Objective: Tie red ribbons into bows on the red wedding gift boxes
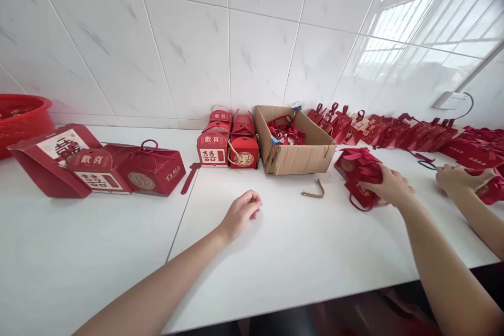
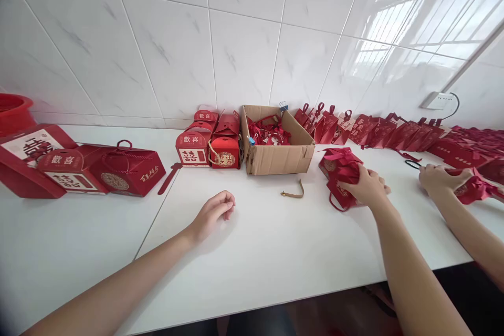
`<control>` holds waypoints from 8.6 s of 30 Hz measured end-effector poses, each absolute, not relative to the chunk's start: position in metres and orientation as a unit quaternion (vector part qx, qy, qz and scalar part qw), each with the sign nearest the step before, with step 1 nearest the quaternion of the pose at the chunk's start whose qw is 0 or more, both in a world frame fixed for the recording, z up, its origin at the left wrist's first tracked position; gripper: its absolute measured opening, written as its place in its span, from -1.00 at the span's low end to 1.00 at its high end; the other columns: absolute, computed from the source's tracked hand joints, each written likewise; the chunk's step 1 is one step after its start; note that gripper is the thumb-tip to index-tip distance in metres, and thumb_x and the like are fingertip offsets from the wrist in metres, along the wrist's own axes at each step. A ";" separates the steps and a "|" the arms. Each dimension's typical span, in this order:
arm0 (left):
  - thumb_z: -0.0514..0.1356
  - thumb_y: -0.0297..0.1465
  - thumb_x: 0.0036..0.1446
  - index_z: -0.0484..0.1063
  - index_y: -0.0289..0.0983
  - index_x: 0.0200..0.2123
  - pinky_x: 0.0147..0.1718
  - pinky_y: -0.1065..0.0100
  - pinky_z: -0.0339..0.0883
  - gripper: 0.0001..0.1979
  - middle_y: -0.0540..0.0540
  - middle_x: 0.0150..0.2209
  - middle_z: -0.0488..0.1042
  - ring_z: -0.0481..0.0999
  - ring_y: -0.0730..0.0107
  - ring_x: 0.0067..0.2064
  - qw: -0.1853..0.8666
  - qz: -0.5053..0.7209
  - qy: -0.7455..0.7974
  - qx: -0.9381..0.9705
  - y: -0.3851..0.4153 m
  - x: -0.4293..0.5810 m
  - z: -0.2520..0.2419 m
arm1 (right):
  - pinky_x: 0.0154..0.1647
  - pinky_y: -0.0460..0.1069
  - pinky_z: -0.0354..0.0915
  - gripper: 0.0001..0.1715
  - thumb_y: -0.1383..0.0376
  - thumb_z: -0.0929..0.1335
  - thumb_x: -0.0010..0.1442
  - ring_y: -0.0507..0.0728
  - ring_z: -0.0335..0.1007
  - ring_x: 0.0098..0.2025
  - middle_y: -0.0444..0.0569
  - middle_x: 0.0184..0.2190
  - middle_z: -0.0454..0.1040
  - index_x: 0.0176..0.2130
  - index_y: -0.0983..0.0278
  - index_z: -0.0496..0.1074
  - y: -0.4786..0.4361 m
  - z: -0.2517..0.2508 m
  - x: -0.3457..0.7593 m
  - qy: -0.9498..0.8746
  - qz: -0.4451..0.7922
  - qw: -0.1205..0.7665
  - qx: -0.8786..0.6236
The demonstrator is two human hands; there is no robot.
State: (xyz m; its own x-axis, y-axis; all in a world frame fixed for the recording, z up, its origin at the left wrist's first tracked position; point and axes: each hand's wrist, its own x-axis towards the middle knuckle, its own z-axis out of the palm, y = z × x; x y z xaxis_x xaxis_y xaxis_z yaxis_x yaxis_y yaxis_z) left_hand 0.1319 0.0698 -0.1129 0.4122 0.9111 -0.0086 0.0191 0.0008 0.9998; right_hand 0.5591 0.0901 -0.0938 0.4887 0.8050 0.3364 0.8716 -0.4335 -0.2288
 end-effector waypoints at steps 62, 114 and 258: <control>0.33 -0.21 -0.24 0.14 -0.21 0.11 0.07 0.13 0.29 -0.20 -0.22 0.19 0.12 0.25 -0.03 0.18 0.038 0.317 0.751 0.579 0.090 -0.069 -0.066 | 0.29 0.36 -0.32 0.02 0.20 0.35 -0.15 0.49 -0.42 0.35 0.14 0.33 -0.46 0.25 0.09 -0.09 0.156 -0.149 0.540 -0.400 -0.010 0.436 -0.806; 0.37 -0.04 -0.19 0.07 -0.21 0.12 -0.02 0.06 0.34 -0.13 -0.25 0.07 0.22 0.35 0.00 0.09 0.091 0.444 0.587 0.671 0.087 0.028 -0.105 | -0.54 -0.04 0.04 -0.61 0.42 0.25 0.09 -0.01 -0.03 -0.65 -0.20 -0.70 -0.02 -0.66 0.25 0.00 0.091 -0.076 0.423 -0.848 -0.111 0.445 -0.265; -0.03 -0.22 0.28 0.13 -0.03 0.24 0.18 -0.07 0.13 -0.54 -0.27 0.31 -0.10 -0.03 -0.06 0.35 0.147 0.320 0.492 0.796 0.141 0.172 -0.018 | -0.05 -0.01 0.20 -0.58 0.45 0.21 0.24 0.15 0.41 -0.02 -0.02 -0.03 0.52 0.03 0.24 0.43 0.088 -0.064 0.366 -0.787 -0.056 0.098 -0.606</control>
State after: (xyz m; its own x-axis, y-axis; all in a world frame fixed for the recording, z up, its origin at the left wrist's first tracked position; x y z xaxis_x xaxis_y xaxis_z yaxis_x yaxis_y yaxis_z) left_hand 0.1720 0.1414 -0.0176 0.3117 0.8771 0.3655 0.6888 -0.4735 0.5489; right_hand 0.3661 0.0879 -0.0643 -0.2456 0.9435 0.2227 0.9656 0.2584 -0.0300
